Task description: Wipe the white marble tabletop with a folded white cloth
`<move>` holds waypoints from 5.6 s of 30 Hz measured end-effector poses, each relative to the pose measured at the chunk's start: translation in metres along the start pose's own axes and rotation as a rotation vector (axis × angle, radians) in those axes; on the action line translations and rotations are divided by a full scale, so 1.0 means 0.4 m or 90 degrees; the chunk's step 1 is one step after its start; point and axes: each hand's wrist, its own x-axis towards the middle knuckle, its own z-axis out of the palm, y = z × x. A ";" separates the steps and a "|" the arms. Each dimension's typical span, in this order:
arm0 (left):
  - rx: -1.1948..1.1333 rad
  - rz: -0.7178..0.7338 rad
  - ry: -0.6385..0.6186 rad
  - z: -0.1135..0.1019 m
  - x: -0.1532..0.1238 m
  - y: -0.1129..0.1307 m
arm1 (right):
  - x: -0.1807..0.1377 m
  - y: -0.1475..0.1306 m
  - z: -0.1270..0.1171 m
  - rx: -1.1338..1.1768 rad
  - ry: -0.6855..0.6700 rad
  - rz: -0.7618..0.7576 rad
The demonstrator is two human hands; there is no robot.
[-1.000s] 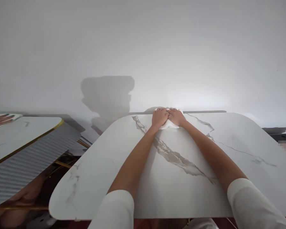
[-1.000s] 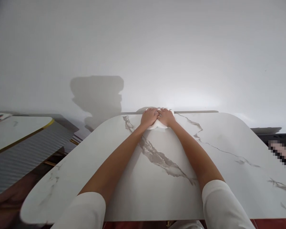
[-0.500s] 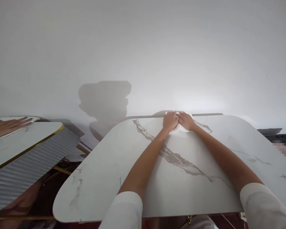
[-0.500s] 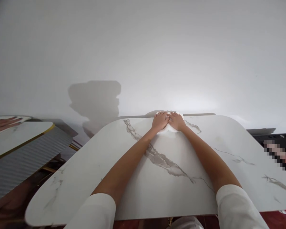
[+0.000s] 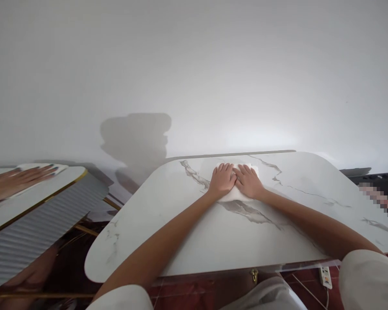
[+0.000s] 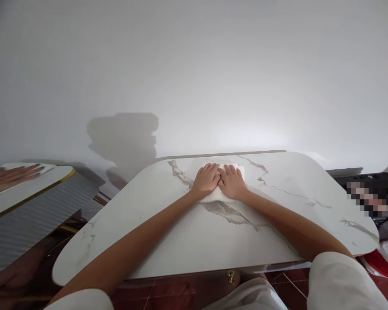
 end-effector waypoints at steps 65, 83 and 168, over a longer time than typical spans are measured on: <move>0.025 -0.085 0.068 0.112 0.310 0.033 | 0.281 0.223 0.015 -0.047 0.027 0.088; -0.002 -0.035 0.058 0.101 0.210 0.136 | 0.122 0.229 -0.017 -0.084 0.040 0.130; 0.004 0.049 0.007 0.142 0.340 0.206 | 0.168 0.410 -0.056 -0.064 0.039 0.102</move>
